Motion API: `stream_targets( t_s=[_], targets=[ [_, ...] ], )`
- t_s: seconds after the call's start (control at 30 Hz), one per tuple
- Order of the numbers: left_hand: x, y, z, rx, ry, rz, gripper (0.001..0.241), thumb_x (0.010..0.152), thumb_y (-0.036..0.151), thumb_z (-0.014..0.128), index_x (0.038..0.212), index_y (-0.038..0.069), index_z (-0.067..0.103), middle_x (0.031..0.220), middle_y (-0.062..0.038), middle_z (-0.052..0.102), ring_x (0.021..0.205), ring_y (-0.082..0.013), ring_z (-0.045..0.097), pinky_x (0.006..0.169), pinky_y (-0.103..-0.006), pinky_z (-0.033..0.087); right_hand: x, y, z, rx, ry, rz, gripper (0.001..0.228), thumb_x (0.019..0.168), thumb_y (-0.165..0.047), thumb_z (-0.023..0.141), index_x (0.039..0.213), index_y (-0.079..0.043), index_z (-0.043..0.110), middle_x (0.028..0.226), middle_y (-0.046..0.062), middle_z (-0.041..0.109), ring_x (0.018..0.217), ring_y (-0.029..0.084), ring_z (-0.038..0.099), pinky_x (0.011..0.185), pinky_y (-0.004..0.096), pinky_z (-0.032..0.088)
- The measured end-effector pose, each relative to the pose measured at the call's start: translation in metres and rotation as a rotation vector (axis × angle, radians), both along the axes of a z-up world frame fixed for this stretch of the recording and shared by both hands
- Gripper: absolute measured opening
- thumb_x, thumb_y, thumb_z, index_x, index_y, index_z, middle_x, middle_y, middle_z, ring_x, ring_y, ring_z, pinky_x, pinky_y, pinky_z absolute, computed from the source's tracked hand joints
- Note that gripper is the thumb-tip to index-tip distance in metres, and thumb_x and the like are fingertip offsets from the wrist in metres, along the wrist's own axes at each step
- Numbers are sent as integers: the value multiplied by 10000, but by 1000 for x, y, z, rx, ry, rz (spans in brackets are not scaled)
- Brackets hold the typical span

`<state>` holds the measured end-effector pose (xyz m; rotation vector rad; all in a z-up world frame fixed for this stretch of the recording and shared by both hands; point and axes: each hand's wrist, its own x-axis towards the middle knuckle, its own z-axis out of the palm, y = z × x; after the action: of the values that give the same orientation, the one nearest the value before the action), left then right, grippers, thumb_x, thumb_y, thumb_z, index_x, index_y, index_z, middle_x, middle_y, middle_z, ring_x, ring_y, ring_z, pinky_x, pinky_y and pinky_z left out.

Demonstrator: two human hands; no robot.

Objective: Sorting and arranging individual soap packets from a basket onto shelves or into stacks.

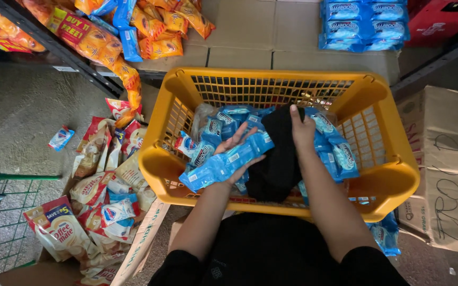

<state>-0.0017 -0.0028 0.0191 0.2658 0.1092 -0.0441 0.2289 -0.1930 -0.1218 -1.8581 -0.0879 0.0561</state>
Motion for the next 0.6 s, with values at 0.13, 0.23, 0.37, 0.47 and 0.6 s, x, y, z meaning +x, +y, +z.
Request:
stream_targets(
  t_s=[0.13,0.23,0.37,0.47,0.6],
  targets=[
    [-4,5,7,-10,-2,7,778,867,410,665,1580,216,425,1693,-107,298,1507,-387,354,1196,-704,215,-3,-4,42,-137,-145,-16,570,1031,-506,627,1064,58,705,886,194,720,829,240,666,807,409,526],
    [-5,17,-2,-129,-140,66,744,900,395,645,1587,199,436,1671,-122,341,1499,-394,379,1181,-706,267,11,-20,46,-153,-404,-209,635,1098,-492,655,1265,119,602,1223,324,665,1109,395,634,1020,494,462],
    [-3,31,1,-38,-331,252,606,1047,401,554,1593,172,427,1646,-131,378,1484,-379,424,1174,-678,357,-6,-24,89,-319,-488,-229,692,1037,-385,702,1448,113,452,1335,380,555,1194,502,555,974,512,441],
    [2,41,21,6,-282,280,673,1033,439,525,1632,169,379,1675,-164,347,1504,-404,405,1175,-677,371,-34,-3,122,-488,-673,-96,715,962,-288,757,1467,114,452,1325,404,535,1179,537,526,935,549,448],
    [19,41,57,24,-313,210,735,1011,475,527,1650,180,314,1703,-198,277,1523,-419,367,1179,-681,368,-53,22,76,-88,37,377,441,1071,-446,667,1201,-25,689,1136,186,742,1050,303,722,957,457,583]
  ],
)
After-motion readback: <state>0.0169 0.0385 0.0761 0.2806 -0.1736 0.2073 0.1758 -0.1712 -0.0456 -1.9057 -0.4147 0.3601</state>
